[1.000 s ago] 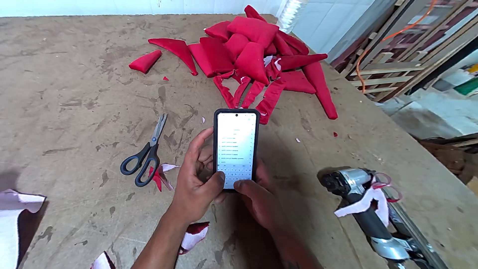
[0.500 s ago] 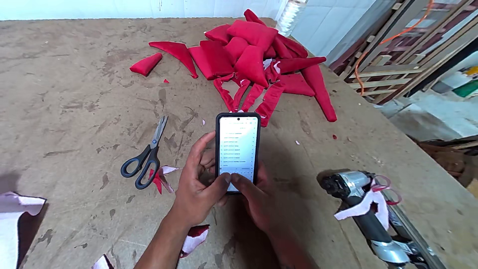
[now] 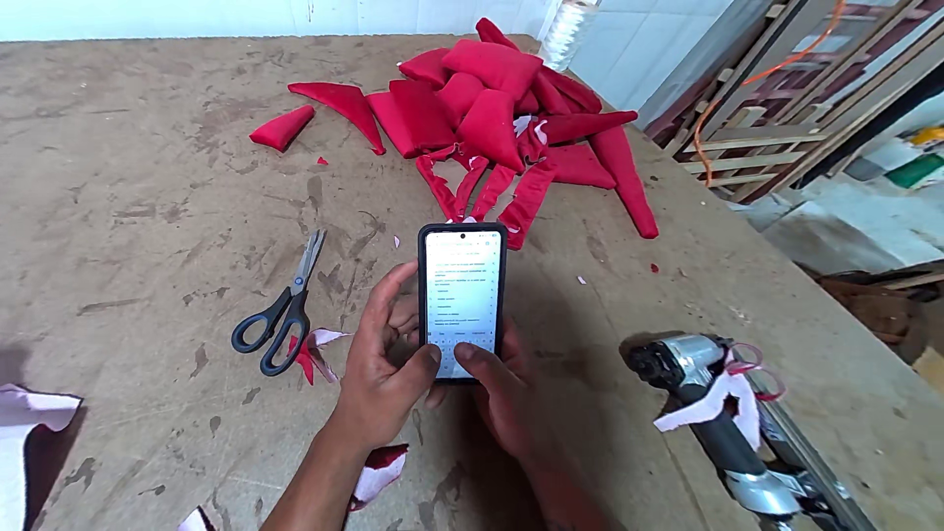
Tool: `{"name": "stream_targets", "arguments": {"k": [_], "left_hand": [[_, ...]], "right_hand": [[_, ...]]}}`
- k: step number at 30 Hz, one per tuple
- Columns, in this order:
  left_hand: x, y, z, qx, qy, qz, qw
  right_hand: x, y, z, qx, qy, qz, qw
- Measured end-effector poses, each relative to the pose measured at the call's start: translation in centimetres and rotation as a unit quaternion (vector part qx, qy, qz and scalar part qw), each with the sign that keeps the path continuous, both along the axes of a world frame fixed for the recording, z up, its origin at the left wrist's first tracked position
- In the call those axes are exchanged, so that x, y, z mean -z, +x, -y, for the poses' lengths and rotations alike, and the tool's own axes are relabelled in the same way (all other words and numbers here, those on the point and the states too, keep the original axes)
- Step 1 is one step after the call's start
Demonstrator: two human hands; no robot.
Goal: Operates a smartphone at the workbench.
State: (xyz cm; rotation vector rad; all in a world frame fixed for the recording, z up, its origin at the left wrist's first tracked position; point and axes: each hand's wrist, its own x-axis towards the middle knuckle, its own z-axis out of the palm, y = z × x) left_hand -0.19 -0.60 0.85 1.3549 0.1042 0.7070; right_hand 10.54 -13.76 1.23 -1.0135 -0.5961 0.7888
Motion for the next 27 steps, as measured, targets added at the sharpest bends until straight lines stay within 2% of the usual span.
{"name": "stream_targets", "arguments": {"k": [15, 20, 27], "left_hand": [[0.07, -0.02, -0.06, -0.029, 0.001, 0.004, 1.0], [-0.04, -0.25, -0.19, -0.094, 0.007, 0.019, 0.995], [-0.35, -0.36, -0.58, -0.186, -0.021, 0.048, 0.981]], "right_hand": [[0.1, -0.06, 0.03, -0.007, -0.001, -0.003, 1.0], [0.06, -0.2, 0.13, -0.018, -0.031, 0.008, 0.999], [-0.24, -0.68, 0.07, -0.056, -0.079, 0.08, 0.992]]}}
